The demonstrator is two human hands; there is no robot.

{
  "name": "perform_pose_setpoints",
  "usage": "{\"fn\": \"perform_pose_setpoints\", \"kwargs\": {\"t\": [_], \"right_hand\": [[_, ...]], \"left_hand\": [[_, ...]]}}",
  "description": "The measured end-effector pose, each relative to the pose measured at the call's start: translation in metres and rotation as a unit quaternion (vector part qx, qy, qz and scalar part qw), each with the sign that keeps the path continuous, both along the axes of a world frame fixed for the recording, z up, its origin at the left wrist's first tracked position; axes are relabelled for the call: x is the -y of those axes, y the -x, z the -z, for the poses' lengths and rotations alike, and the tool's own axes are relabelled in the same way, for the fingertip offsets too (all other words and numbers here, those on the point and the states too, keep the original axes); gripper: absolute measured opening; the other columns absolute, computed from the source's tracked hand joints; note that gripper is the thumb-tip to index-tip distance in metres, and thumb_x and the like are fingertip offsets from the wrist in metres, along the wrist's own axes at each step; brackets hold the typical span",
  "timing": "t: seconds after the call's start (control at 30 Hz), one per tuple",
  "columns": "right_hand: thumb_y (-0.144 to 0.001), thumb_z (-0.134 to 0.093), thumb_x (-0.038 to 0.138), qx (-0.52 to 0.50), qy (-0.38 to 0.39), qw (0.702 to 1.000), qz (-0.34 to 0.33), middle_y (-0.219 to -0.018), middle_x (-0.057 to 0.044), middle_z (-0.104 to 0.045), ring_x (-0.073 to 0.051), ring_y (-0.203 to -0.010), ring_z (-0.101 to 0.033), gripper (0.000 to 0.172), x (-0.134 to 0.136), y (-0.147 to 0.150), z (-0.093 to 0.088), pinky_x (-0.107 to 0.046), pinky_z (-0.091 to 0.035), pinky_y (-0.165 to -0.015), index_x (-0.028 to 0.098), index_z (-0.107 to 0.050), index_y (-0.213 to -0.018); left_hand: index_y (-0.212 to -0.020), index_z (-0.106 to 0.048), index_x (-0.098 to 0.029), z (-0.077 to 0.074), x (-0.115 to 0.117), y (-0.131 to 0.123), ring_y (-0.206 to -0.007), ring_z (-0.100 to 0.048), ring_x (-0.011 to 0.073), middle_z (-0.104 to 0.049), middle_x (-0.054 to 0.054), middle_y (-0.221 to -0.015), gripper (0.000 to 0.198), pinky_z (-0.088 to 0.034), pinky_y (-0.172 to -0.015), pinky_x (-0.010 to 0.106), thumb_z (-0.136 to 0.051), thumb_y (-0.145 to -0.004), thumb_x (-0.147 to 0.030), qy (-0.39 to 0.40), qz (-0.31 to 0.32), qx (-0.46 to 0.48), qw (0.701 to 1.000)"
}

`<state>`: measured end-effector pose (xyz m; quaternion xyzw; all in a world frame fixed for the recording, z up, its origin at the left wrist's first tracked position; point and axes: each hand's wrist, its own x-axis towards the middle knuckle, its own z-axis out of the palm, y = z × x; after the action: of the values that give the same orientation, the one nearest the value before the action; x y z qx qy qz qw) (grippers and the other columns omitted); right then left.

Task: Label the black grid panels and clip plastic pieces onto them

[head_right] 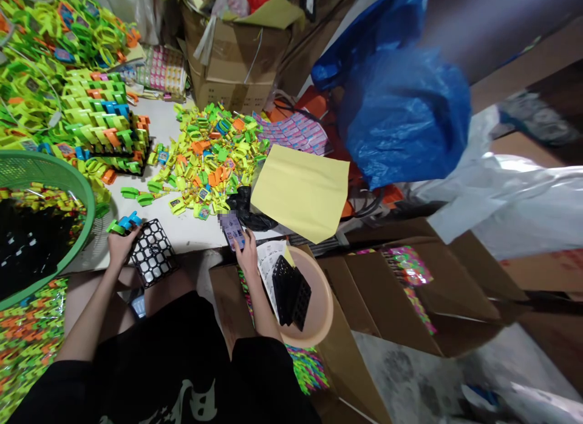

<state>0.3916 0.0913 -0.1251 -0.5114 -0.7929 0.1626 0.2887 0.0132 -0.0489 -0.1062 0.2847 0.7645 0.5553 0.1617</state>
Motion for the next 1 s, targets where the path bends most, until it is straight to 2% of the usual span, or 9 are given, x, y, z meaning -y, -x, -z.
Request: {"fn": "perform_pose_setpoints", "kwargs": {"t": [0.27, 0.7, 1.0], "right_hand": [[-0.098, -0.036, 0.041, -0.026, -0.013, 1.0, -0.001, -0.134, -0.016, -0.047, -0.024, -0.126, -0.047, 0.04, 0.0003, -0.0069, 0.0044, -0.044, -0.038, -0.109, 0.016, -0.062, -0.115], [-0.097, -0.039, 0.04, 0.014, -0.039, 0.999, 0.004, -0.128, -0.015, -0.053, -0.026, -0.123, -0.048, 0.04, -0.0053, -0.0033, 0.0081, -0.048, -0.039, -0.107, 0.019, -0.063, -0.12], [-0.097, -0.039, 0.044, 0.021, -0.034, 0.999, 0.011, -0.129, -0.015, -0.051, -0.026, -0.124, -0.048, 0.046, -0.0036, 0.0002, 0.0009, -0.047, -0.041, -0.105, 0.019, -0.053, -0.132]], "left_hand": [[-0.078, -0.067, -0.013, -0.0049, 0.0024, -0.0024, -0.065, -0.054, 0.0121, -0.064, 0.0, -0.071, 0.038, -0.046, -0.065, 0.024, -0.071, -0.068, -0.049, 0.013, 0.008, -0.003, 1.0], [-0.077, -0.066, -0.014, -0.0048, 0.0024, -0.0038, -0.062, -0.053, 0.0117, -0.063, -0.001, -0.068, 0.035, -0.044, -0.062, 0.023, -0.071, -0.068, -0.048, 0.011, 0.0, 0.004, 1.0], [-0.075, -0.067, -0.013, -0.0079, 0.0025, -0.0042, -0.063, -0.054, 0.012, -0.064, 0.0, -0.068, 0.032, -0.045, -0.061, 0.022, -0.072, -0.068, -0.043, 0.007, -0.002, 0.0, 1.0]]}}
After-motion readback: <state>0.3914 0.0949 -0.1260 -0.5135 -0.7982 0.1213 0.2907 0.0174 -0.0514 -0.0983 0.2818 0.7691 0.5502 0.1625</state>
